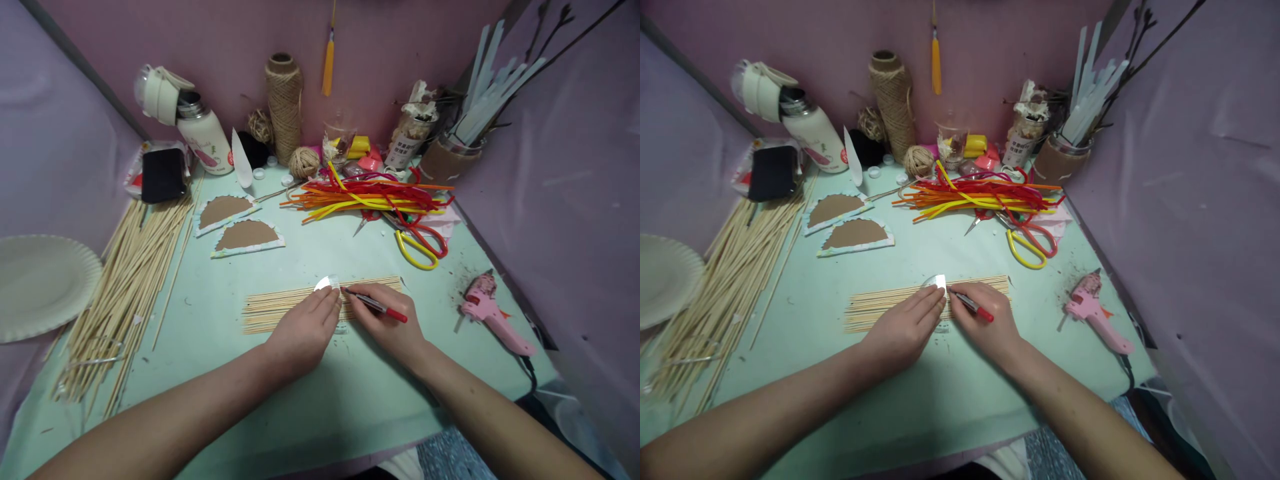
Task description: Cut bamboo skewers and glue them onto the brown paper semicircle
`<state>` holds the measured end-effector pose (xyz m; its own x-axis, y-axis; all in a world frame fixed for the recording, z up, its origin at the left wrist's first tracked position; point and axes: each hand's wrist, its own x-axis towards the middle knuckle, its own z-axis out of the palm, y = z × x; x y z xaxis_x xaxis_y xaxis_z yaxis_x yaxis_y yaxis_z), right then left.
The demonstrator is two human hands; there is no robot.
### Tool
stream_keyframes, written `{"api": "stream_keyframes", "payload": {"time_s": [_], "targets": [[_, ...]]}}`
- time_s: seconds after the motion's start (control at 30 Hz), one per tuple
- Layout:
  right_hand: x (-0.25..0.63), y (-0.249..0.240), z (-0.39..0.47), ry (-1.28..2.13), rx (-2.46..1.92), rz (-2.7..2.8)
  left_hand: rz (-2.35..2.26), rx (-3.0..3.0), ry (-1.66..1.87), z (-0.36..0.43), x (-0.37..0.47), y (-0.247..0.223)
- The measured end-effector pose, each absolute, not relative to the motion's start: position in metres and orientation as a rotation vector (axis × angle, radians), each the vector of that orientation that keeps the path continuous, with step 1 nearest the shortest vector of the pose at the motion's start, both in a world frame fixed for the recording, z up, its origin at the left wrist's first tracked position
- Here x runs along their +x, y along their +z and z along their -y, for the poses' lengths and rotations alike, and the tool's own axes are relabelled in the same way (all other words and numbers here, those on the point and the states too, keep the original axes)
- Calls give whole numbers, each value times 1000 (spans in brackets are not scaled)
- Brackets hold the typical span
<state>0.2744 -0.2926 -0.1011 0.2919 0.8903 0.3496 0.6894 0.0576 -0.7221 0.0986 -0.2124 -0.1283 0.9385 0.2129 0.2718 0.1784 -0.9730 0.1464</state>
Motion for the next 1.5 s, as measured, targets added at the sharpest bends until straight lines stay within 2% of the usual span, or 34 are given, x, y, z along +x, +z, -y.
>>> {"api": "stream_keyframes", "payload": {"time_s": [1.5], "targets": [[260,-100,347,292,-1568,1685,-311,3029,488,213,100,-125]]}}
